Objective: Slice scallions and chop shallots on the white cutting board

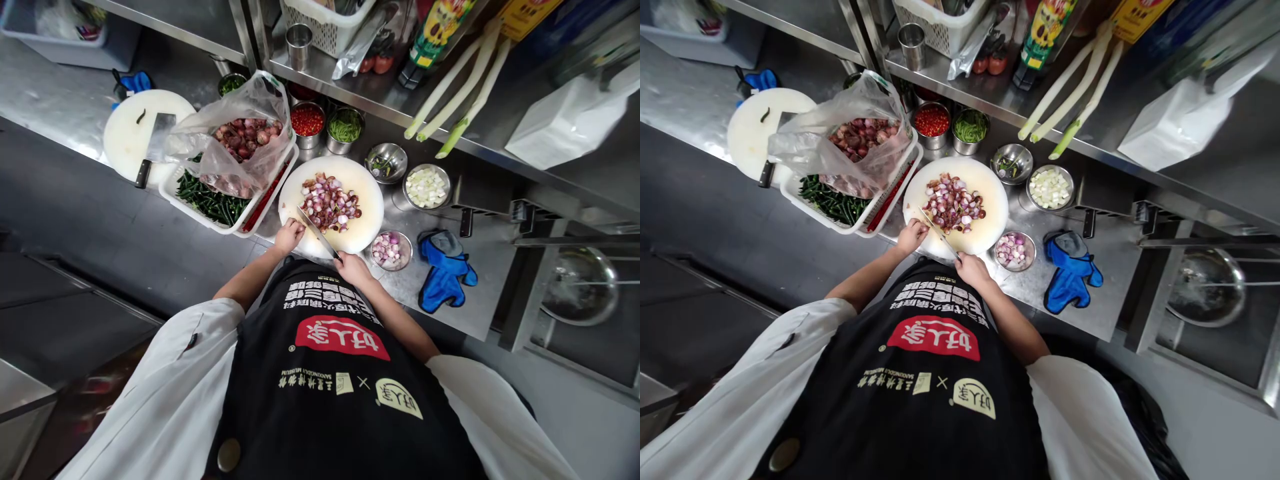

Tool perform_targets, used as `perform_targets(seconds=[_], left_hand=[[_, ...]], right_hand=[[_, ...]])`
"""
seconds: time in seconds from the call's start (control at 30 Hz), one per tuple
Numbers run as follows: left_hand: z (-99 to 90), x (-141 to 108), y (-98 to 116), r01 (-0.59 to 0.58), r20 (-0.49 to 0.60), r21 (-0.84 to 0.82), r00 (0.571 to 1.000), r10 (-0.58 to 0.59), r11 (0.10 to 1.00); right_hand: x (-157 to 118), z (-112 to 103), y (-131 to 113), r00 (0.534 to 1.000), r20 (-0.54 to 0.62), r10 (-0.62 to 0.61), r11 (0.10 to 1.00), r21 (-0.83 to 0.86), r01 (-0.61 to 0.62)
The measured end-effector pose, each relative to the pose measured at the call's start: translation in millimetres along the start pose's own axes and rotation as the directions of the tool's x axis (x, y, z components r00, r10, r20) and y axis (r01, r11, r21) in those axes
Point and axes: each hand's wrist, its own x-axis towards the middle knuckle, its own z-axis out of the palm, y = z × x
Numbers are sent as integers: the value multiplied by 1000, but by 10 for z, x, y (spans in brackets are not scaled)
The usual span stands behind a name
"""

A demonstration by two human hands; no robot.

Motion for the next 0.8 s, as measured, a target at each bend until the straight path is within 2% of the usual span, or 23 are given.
perform_targets(seconds=[0.23, 0.37, 0.53, 0.7, 0.8], left_hand=[[-76, 9, -24, -103, 80, 34, 992, 100, 994], [-100, 38, -21, -105, 105, 60, 990, 98, 993], [-116, 25, 15, -113, 118, 20, 987, 110, 993], [-157, -10, 90, -117, 139, 32, 984, 112, 993], [-174, -16, 156, -59, 138, 63, 989, 50, 996]], right_hand=[[29, 6, -56, 1000, -5, -4, 1000, 1, 4], [22, -32, -78, 1000, 9, -29, 1000, -3, 29], [20, -38, 14, 998, 24, -55, 998, 29, 54], [326, -4, -88, 997, 47, -58, 998, 37, 56], [491, 39, -204, 998, 34, -49, 999, 20, 48]])
